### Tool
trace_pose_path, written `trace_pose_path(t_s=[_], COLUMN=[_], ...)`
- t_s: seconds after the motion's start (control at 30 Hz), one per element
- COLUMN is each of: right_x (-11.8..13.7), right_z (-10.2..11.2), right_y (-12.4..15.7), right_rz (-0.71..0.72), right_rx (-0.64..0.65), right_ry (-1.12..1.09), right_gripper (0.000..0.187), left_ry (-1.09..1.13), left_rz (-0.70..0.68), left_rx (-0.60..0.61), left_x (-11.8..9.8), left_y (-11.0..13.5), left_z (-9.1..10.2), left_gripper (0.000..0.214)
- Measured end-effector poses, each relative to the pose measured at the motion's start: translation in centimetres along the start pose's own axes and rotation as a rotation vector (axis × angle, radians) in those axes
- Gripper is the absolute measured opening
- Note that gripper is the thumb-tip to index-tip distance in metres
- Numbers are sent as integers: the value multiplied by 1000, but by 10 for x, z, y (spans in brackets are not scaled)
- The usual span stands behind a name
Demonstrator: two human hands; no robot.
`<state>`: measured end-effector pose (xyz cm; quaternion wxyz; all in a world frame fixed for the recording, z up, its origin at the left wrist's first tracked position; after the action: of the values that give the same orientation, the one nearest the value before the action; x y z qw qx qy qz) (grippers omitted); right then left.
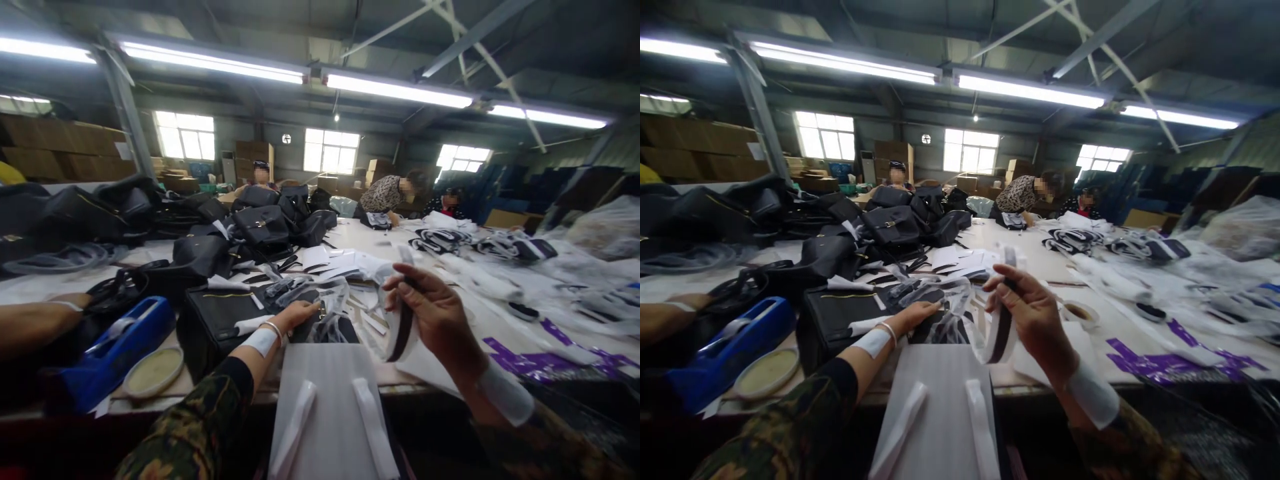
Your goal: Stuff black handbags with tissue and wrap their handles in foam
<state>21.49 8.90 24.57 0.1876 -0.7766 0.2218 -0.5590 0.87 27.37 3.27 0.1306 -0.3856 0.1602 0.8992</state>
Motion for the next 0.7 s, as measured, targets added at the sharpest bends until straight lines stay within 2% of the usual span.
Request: trace_pose_path(t_s=[0.1, 0.2, 0.27, 0.33, 0.37, 0.4, 0.47, 0.53, 0.6, 0.63, 0.7], right_x=[6, 7, -1, -18, -28, -39, -53, -50, -44, -48, -71], right_z=[-17, -40, -55, -68, -72, -74, -72, -63, -53, -49, -53], right_y=[15, 30, 39, 44, 44, 42, 32, 17, 6, 2, 4], right_rz=[73, 153, 183, 158, 130, 101, 81, 135, 128, 51, -234], right_rx=[163, 383, 538, 671, 716, 738, 689, 518, 343, 291, 285], right_ry=[198, 414, 475, 525, 562, 608, 712, 764, 691, 589, 276], right_gripper=[22, 24, 27, 27, 27, 27, 27, 26, 24, 29, 55], left_ry=[-8, 50, 182, 473, 607, 723, 872, 888, 808, 747, 603], left_rz=[-15, -43, -126, -300, -370, -427, -496, -529, -574, -609, -683], left_rx=[-8, 16, 135, 360, 404, 390, 206, -7, -171, -230, -309], left_x=[-28, -60, -89, -131, -150, -164, -179, -182, -183, -184, -186], left_y=[-6, 3, 22, 51, 64, 72, 77, 78, 82, 86, 98], left_z=[9, 10, 1, -8, -3, 9, 45, 80, 106, 114, 118], left_gripper=[44, 62, 74, 80, 78, 73, 57, 49, 48, 48, 47])
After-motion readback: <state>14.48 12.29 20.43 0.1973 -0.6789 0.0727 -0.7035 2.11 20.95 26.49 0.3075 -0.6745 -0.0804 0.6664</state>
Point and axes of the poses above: each hand's wrist, its own y-axis away from the middle knuckle, its own z-axis out of the back of the hand, x = y × z, the point moved 10 cm from there along -y, towards the middle knuckle, and after that the axes turned 14 degrees about -y, right-handed, at the moved point
